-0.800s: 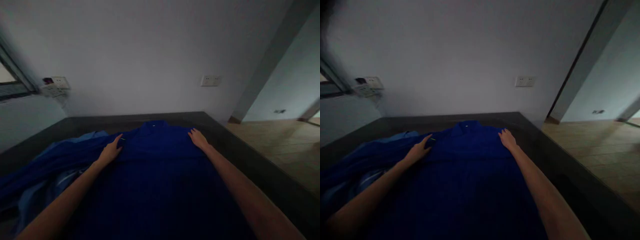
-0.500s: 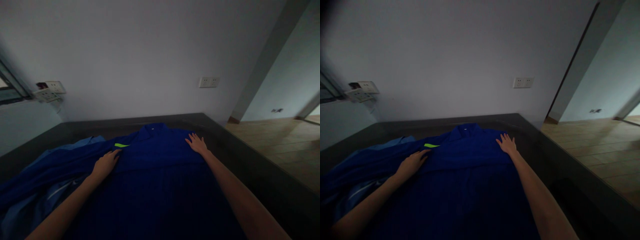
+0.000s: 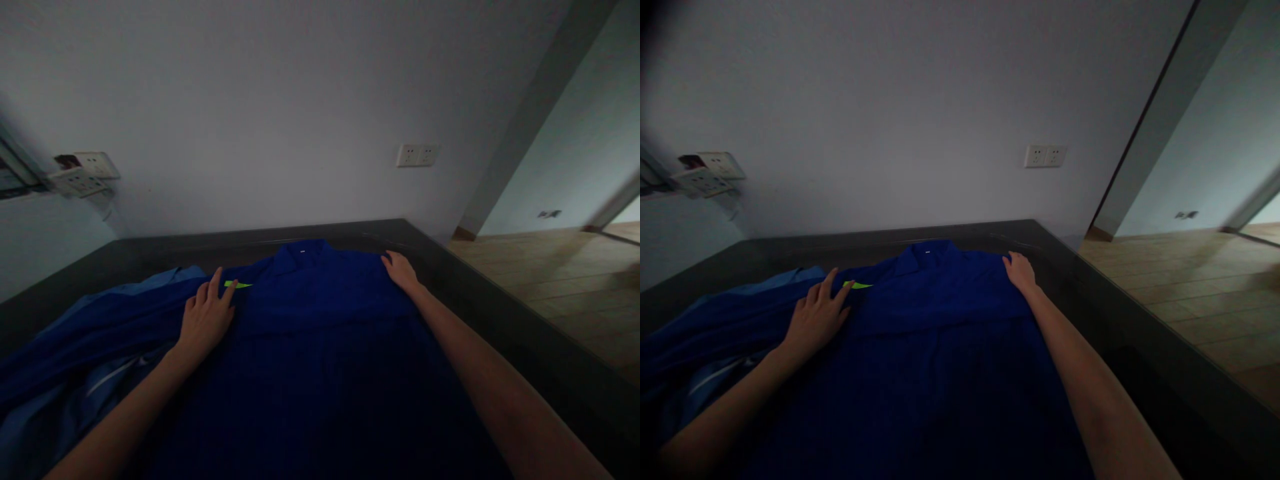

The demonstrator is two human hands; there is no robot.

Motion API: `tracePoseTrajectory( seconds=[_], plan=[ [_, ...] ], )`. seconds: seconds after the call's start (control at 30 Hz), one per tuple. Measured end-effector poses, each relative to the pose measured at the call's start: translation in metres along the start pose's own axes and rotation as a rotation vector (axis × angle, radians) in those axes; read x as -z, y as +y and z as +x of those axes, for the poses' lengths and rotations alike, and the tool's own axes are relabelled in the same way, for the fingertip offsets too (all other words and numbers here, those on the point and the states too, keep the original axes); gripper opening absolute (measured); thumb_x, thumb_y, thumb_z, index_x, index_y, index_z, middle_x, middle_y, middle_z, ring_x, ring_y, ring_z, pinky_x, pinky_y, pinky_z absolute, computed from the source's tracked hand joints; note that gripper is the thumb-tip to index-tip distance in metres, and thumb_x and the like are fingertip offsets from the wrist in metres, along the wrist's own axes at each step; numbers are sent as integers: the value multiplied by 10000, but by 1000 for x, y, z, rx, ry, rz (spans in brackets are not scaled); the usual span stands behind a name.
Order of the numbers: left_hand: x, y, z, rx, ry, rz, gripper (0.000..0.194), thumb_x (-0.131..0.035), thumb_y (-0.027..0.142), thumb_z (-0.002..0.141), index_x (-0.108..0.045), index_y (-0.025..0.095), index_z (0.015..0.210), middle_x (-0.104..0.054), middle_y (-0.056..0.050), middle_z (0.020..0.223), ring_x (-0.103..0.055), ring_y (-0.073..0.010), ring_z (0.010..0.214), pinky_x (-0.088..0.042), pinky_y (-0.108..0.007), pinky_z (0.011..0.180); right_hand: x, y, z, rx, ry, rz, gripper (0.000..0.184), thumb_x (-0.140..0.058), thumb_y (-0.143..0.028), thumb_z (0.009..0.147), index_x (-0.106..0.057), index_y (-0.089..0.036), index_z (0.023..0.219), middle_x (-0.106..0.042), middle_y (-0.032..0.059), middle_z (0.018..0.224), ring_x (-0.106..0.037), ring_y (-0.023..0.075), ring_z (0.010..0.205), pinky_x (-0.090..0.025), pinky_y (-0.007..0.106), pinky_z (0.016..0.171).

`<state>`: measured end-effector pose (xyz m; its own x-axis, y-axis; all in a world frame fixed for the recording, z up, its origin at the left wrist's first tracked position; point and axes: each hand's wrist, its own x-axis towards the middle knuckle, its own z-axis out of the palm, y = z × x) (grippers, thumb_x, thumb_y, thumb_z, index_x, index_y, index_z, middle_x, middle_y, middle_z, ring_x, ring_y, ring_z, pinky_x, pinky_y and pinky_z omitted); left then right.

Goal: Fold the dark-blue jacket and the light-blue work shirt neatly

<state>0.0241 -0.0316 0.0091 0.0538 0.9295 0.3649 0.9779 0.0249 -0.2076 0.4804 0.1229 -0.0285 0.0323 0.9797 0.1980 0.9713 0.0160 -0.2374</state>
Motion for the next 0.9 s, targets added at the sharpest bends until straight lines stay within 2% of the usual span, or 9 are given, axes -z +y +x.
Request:
tracePoseTrajectory(
  seconds=[0.07, 0.13, 0.27, 0.33, 0.43, 0.5, 0.63, 0.77, 0.9],
  plan=[
    [11, 21, 6, -78, 35, -68, 421, -484, 235, 866, -522, 213, 1284, -333, -137, 1452, -356, -361, 1282, -372, -529, 981, 7, -1, 8, 50, -1, 7, 472, -281, -263, 965, -427, -50, 1360, -451, 177, 1399, -407, 221, 1298, -288, 327, 1080],
    [24, 58, 10, -229, -16, -228, 359, -511, 231, 859, -570, 238, 1213, -445, -97, 1381, -390, -319, 1265, -353, -518, 1010, 13, -1, 16, 108, -44, 12, 408, -363, -188, 933, -518, -100, 1299, -516, 129, 1355, -467, 191, 1250, -311, 272, 1058],
    [48, 166, 6, -700, -123, -618, 347, -508, 250, 882, -537, 235, 1228, -521, -62, 1321, -449, -207, 1236, -340, -418, 1065, 20, 3, 30, 144, -126, 0, 366, -484, -126, 868, -606, -164, 1211, -585, 84, 1287, -525, 188, 1192, -353, 258, 1017],
    [56, 222, 2, -836, -102, -704, 371, -494, 273, 893, -501, 228, 1261, -509, -63, 1342, -423, -201, 1268, -296, -436, 1098, 23, 8, 34, 106, -143, -15, 363, -526, -135, 851, -611, -176, 1202, -602, 85, 1264, -540, 199, 1174, -371, 270, 999],
    [58, 290, 5, -873, -63, -722, 445, -484, 266, 886, -444, 166, 1318, -483, -97, 1369, -409, -223, 1284, -303, -431, 1103, 22, 14, 37, 1, -150, -41, 337, -569, -213, 854, -611, -174, 1186, -643, 102, 1193, -581, 212, 1117, -414, 280, 939],
    [54, 321, 13, -825, -37, -686, 479, -490, 199, 858, -433, 107, 1325, -476, -131, 1373, -408, -247, 1287, -303, -431, 1106, 18, 15, 38, -81, -148, -56, 320, -574, -295, 865, -624, -156, 1149, -665, 126, 1136, -606, 224, 1076, -440, 284, 888],
    [38, 352, 30, -745, -39, -628, 386, -393, 104, 884, -518, 90, 1249, -533, -131, 1323, -440, -238, 1269, -328, -410, 1096, 5, 13, 39, -191, -145, -64, 351, -549, -413, 876, -639, -132, 1065, -684, 156, 1053, -642, 238, 1002, -472, 286, 798],
    [26, 356, 34, -704, -42, -663, 370, -316, 118, 938, -555, 164, 1216, -586, -69, 1277, -490, -193, 1230, -382, -372, 1062, -2, 12, 43, -219, -128, -54, 295, -552, -372, 879, -616, -143, 1056, -678, 145, 1059, -640, 231, 1004, -473, 284, 786],
    [25, 354, 33, -710, -13, -695, 348, -332, 158, 952, -568, 174, 1207, -581, -58, 1292, -471, -192, 1251, -377, -370, 1070, -1, 10, 48, -209, -91, -52, 244, -476, -318, 919, -564, -178, 1099, -658, 138, 1105, -629, 241, 1020, -477, 313, 774]
  ],
)
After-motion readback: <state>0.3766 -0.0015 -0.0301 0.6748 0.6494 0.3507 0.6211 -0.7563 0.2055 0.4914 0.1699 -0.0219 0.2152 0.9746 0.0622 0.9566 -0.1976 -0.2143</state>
